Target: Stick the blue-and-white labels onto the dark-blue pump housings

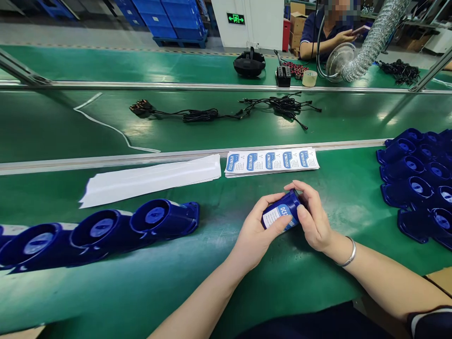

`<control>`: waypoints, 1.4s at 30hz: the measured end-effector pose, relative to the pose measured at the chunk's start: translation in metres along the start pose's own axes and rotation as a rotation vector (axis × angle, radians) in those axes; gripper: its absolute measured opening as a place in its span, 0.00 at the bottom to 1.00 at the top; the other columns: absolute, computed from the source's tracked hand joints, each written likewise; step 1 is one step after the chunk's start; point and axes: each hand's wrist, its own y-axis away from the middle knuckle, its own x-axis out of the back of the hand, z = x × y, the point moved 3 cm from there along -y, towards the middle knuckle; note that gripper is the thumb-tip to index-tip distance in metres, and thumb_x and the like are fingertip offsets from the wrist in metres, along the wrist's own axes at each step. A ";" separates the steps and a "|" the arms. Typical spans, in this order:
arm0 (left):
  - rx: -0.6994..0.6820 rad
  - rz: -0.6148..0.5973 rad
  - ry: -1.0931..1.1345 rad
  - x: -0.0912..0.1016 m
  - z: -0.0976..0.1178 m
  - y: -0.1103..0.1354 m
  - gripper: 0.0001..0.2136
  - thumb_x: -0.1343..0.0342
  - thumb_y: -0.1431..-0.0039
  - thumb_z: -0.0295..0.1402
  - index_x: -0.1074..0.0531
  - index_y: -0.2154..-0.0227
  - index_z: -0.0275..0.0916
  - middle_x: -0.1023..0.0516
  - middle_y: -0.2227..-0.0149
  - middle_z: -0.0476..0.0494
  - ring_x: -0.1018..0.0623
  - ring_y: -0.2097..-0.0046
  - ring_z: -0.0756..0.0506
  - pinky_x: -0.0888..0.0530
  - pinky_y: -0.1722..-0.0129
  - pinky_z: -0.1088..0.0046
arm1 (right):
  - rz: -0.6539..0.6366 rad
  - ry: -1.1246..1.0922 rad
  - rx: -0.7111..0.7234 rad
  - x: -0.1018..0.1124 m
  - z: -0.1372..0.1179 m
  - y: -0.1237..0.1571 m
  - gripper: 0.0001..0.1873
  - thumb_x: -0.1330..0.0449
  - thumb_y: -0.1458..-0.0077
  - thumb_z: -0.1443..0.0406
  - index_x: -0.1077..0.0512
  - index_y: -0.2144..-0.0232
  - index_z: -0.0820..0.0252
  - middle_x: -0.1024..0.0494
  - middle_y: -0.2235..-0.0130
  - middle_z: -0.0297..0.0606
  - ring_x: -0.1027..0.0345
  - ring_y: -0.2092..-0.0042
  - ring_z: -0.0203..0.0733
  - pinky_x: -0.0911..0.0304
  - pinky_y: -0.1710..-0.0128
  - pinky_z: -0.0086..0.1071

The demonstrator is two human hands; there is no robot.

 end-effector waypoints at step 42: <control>-0.221 -0.003 -0.574 -0.003 -0.006 -0.007 0.23 0.33 0.50 0.35 0.31 0.51 0.41 0.24 0.52 0.42 0.25 0.51 0.39 0.30 0.50 0.61 | -0.074 0.118 -0.200 0.000 -0.008 -0.003 0.25 0.51 0.28 0.57 0.47 0.32 0.50 0.31 0.42 0.43 0.38 0.39 0.49 0.42 0.36 0.50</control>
